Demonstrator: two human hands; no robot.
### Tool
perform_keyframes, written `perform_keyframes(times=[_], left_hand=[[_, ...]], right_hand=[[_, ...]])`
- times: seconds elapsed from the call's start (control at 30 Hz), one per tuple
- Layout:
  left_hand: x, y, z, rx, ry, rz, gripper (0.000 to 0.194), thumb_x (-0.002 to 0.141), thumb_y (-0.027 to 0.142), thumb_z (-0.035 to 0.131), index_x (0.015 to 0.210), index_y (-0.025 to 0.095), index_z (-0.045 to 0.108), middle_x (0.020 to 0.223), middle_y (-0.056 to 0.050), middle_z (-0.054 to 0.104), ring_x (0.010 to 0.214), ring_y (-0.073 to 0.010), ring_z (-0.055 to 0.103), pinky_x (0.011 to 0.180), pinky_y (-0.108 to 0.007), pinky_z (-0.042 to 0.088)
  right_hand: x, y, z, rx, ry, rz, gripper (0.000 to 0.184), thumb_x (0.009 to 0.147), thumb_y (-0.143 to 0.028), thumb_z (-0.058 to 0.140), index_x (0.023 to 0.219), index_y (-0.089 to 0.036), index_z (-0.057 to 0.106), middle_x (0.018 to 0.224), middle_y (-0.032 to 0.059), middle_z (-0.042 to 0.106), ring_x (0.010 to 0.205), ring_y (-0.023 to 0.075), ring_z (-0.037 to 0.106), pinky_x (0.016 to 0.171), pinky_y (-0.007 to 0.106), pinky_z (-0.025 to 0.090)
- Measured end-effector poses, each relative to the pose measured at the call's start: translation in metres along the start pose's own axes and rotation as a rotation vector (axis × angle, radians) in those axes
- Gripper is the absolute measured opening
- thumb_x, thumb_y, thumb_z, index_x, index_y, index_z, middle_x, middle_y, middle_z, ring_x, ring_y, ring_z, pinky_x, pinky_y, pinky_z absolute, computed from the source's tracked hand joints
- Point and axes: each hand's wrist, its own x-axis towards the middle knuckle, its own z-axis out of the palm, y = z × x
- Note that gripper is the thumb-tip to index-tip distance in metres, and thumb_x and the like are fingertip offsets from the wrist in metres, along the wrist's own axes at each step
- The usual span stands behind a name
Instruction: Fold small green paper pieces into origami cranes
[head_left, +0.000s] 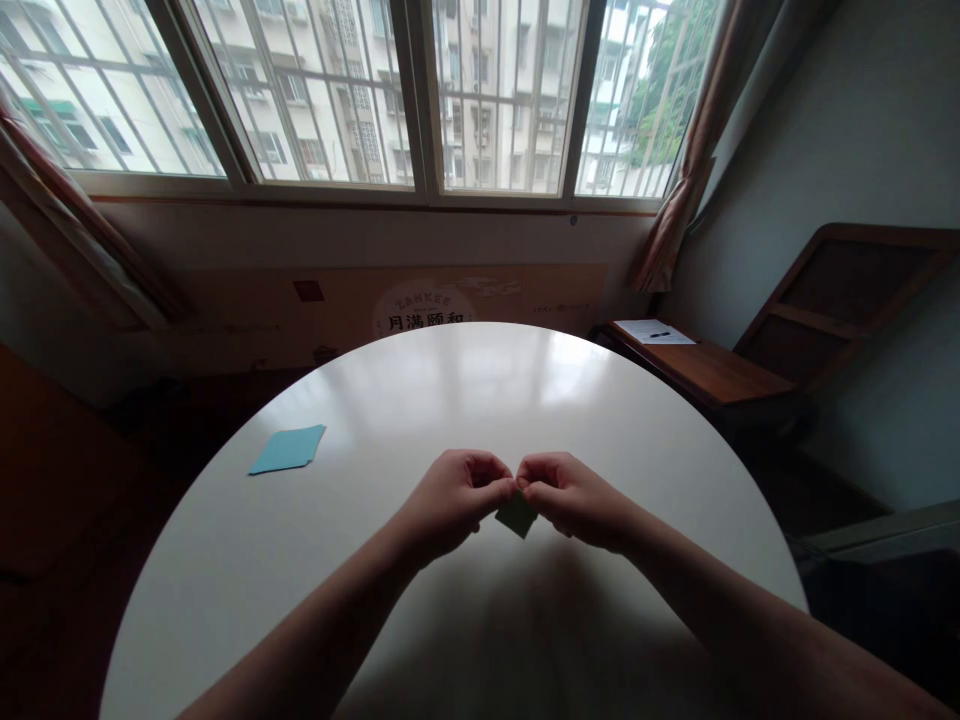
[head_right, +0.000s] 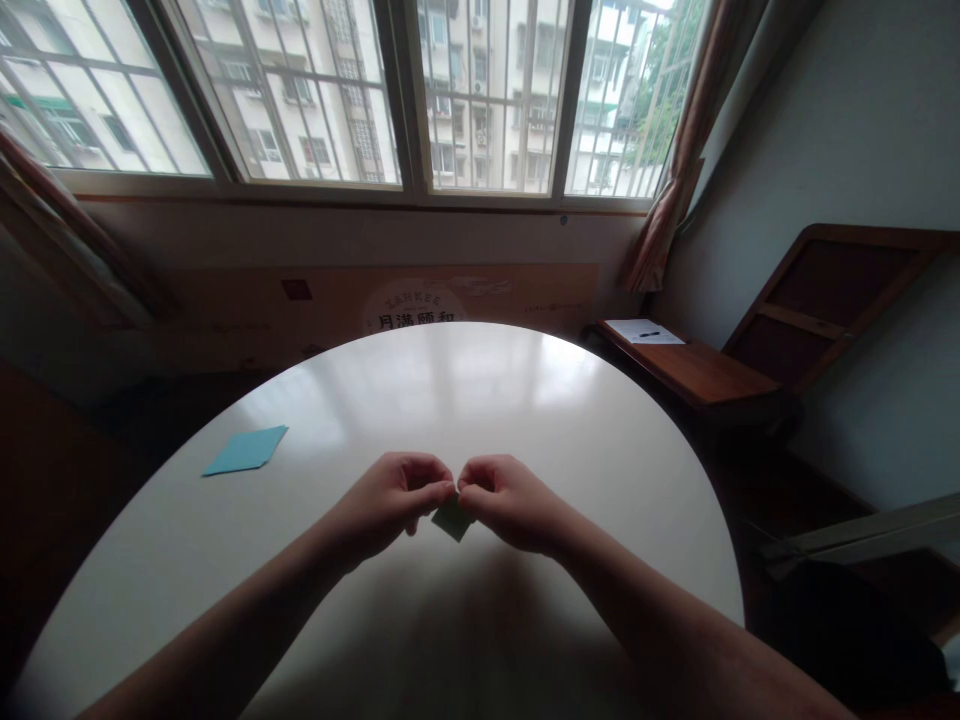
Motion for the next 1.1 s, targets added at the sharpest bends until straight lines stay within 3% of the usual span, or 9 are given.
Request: perform_keyframes(times=[0.23,0.4,0.5,0.6,0.73,0.9,1.1], left_hand=[[0.002,0.003,-0.010,-0.088,0.083,-0.005,0.024,0.070,0.036,0.067,0.071,0.012,0.066,0.056,0.002,0.052,0.050,-0.0095,0.044,0.042,-0.020,0.036],[0.005,0.002,-0.016,-0.227,0.223,-0.021,0.026,0.070,0.038,0.071,0.075,0.013,0.067,0.059,0.002,0.053,0.052,-0.0089,0.043,0.043,-0.019,0.035],[0.006,-0.001,-0.015,-0.285,0.248,-0.026,0.026,0.069,0.037,0.072,0.077,0.013,0.067,0.060,0.002,0.053,0.054,-0.0092,0.044,0.044,-0.018,0.035],[0.005,-0.003,-0.011,-0.305,0.252,-0.038,0.028,0.068,0.038,0.073,0.078,0.012,0.067,0.062,0.001,0.055,0.055,-0.0099,0.045,0.043,-0.018,0.035],[0.004,-0.003,-0.007,-0.285,0.231,-0.033,0.031,0.071,0.041,0.072,0.080,0.012,0.067,0.067,-0.001,0.058,0.057,-0.0103,0.047,0.043,-0.018,0.036],[0.004,-0.003,-0.004,-0.158,0.114,-0.021,0.031,0.072,0.042,0.073,0.077,0.012,0.068,0.065,-0.002,0.060,0.056,-0.0115,0.050,0.041,-0.019,0.037],[0.004,-0.008,-0.005,-0.117,0.121,-0.039,0.027,0.076,0.038,0.071,0.066,0.014,0.065,0.054,0.002,0.054,0.048,-0.0094,0.046,0.041,-0.019,0.035]], right_hand=[[-0.001,-0.003,-0.011,0.024,-0.059,0.068,0.006,0.077,-0.018,0.051,0.074,-0.016,0.057,0.064,-0.0019,0.058,0.043,0.0051,0.039,0.039,0.017,0.028],[0.002,-0.001,-0.013,0.124,0.030,0.024,0.003,0.079,-0.019,0.053,0.076,-0.018,0.053,0.065,-0.0030,0.056,0.046,0.0063,0.039,0.037,0.016,0.031],[0.004,0.002,-0.008,0.169,0.045,-0.033,0.013,0.085,-0.031,0.059,0.089,-0.018,0.058,0.072,-0.0011,0.058,0.055,0.0097,0.048,0.037,0.015,0.036],[0.006,0.006,-0.003,0.162,0.002,-0.070,0.028,0.087,-0.042,0.063,0.095,-0.015,0.061,0.080,0.0025,0.062,0.061,0.0111,0.054,0.038,0.016,0.041],[0.007,0.010,0.001,0.121,0.019,-0.078,0.034,0.088,-0.046,0.064,0.082,-0.012,0.063,0.072,0.0024,0.061,0.054,0.0093,0.052,0.036,0.015,0.040],[0.008,0.011,0.001,0.135,0.063,-0.081,0.035,0.087,-0.046,0.065,0.080,-0.013,0.066,0.070,0.0029,0.062,0.054,0.0100,0.054,0.036,0.015,0.039],[0.008,0.012,0.000,0.108,0.051,-0.085,0.032,0.088,-0.046,0.065,0.084,-0.014,0.068,0.074,0.0041,0.065,0.058,0.0116,0.057,0.038,0.016,0.042]])
